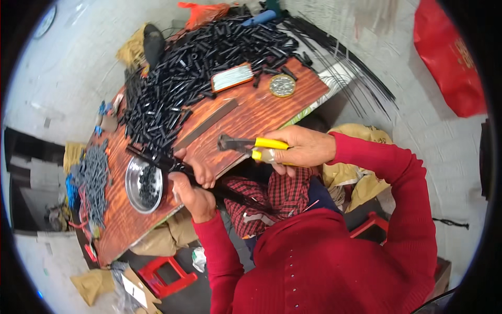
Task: Assembling and stripping bundles of black cables at a workbench.
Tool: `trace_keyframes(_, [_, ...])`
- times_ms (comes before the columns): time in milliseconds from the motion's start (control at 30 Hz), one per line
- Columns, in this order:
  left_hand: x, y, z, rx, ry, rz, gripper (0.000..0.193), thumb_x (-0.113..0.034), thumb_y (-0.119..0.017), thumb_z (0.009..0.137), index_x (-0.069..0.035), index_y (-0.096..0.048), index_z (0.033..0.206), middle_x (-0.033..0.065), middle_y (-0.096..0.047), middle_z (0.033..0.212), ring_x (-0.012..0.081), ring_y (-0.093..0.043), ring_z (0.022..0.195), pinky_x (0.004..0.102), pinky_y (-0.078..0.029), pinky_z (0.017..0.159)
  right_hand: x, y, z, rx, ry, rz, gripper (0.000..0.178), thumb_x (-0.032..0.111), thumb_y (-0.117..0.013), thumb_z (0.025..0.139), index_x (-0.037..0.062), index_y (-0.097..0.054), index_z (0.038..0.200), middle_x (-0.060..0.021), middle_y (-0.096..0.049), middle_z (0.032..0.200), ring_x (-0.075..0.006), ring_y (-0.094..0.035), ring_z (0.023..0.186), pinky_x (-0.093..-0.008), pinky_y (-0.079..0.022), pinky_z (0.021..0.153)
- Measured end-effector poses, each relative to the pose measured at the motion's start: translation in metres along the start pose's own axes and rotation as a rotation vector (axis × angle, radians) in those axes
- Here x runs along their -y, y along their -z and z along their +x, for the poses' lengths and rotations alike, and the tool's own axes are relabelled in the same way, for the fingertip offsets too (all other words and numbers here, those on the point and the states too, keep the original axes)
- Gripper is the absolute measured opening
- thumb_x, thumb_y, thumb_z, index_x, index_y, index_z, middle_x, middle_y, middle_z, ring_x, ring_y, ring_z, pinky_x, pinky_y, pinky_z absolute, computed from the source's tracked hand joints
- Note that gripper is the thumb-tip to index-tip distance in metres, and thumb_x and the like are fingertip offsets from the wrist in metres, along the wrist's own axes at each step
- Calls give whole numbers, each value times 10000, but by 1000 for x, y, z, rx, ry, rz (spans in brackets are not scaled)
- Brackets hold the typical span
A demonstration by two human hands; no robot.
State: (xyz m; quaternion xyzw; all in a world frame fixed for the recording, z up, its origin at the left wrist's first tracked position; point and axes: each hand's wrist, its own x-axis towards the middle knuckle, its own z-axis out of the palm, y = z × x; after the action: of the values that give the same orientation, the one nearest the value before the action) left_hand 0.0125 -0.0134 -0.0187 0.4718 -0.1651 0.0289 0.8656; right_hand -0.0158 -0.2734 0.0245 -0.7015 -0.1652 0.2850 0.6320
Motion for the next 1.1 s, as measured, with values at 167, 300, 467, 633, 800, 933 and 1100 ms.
trace_keyframes(167, [9, -2, 12, 102, 17, -43, 464, -423, -443, 997, -32, -441, 1247, 36, -435, 787, 116, -407, 589, 241, -360, 520, -41, 50, 1, -355, -54, -290, 364, 321, -661, 858, 31, -574, 1061, -60, -623, 773, -130, -610, 603, -290, -497, 557])
trace_keyframes(300, [7, -14, 22, 179, 55, -136, 420, -359, -442, 1004, -3, -436, 1227, 36, -430, 810, 109, -409, 605, 236, -357, 530, -91, 104, 18, -613, -51, -789, 386, 335, -696, 788, 40, -604, 1020, -212, -648, 857, -393, -630, 835, -457, -469, 720])
trace_keyframes(467, [14, -13, 23, 80, 19, -125, 483, -422, -463, 988, -6, -449, 1233, 34, -414, 751, 96, -361, 546, 223, -303, 480, -97, 141, 40, -800, -55, -971, 274, 243, -675, 793, 44, -629, 975, -202, -656, 837, -364, -646, 830, -455, -492, 714])
trace_keyframes(633, [16, -9, 26, -48, 13, 31, 597, -545, -487, 939, -12, -461, 1206, 0, -373, 691, 73, -321, 506, 200, -269, 450, -110, 161, 56, -790, -44, -1135, 192, 170, -667, 760, 50, -665, 909, -186, -669, 861, -355, -652, 837, -465, -504, 720])
trace_keyframes(800, [19, -12, 27, -52, 19, 30, 577, -536, -481, 946, -12, -471, 1190, -1, -370, 686, 70, -318, 506, 203, -263, 454, -131, 169, 73, -790, -32, -1361, 132, 97, -629, 707, 30, -688, 803, -183, -664, 768, -362, -657, 746, -467, -511, 658])
trace_keyframes(933, [21, -17, 26, -15, 39, -5, 558, -524, -474, 955, -17, -477, 1187, 0, -371, 686, 69, -318, 504, 207, -260, 461, -134, 173, 77, -792, -12, -1360, 112, 94, -636, 698, 19, -686, 764, -181, -664, 759, -359, -660, 738, -465, -513, 642])
trace_keyframes(1100, [22, -23, 27, 14, 39, 0, 539, -501, -451, 971, -18, -462, 1210, -23, -349, 681, 51, -310, 506, 187, -263, 451, -120, 173, 81, -722, -208, -1354, 166, 180, -662, 726, 70, -683, 849, -149, -676, 817, -336, -662, 792, -468, -515, 675])
